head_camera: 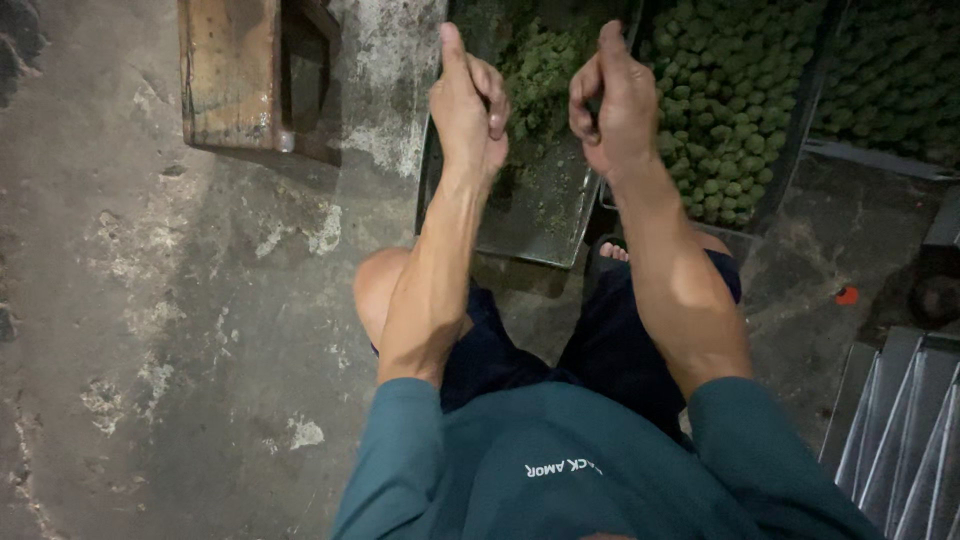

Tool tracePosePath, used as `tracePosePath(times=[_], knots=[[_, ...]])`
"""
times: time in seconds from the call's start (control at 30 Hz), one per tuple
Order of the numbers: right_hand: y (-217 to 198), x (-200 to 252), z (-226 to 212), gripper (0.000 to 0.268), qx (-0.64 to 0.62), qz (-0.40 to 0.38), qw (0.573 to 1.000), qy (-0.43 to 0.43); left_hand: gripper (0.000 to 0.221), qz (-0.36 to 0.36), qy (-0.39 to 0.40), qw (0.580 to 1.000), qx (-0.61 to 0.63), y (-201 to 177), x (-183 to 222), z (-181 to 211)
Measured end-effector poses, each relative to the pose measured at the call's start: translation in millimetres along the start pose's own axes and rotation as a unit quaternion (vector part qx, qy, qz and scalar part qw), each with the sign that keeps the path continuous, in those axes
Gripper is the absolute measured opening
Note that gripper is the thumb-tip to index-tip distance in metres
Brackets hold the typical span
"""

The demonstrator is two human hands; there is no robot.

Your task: The person shapes and rolls green tea leaves by hand, compressing them into small round balls and placing them into a tray.

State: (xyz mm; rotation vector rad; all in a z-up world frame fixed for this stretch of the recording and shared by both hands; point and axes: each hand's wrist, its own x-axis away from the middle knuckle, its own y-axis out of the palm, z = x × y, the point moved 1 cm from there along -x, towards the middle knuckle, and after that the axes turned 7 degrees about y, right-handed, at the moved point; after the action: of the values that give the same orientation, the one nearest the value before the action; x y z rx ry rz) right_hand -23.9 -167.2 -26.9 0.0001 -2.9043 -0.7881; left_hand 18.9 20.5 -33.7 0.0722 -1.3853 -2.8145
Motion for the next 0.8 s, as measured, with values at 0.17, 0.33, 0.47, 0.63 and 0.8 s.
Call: tracePosePath(times=[0.17,0.33,0.47,0.63,0.8], knots=[[7,1,9,0.045,0.141,0.022,0.988,-0.058,0.050,-0.046,-0.008,0.997,-0.057,5,3,5],[27,14,-31,0.033,0.075,0.007,0.997,-0.006,0.037,-0.015,-0.081,0.993,-0.081,30,1,31],[21,10,-24,0.037,0.004,0.030,0.999,0.041,0.048,0.044,-0.067,0.994,-0.080,20,2,24],[13,3,8,0.051,0.099,0.028,0.994,-0.031,0.056,0.028,-0.020,0.995,-0.096,5,5,4],[24,10,-13,0.035,0.107,0.011,0.994,-0.013,0.037,-0.004,-0.100,0.991,-0.084,23,1,25]])
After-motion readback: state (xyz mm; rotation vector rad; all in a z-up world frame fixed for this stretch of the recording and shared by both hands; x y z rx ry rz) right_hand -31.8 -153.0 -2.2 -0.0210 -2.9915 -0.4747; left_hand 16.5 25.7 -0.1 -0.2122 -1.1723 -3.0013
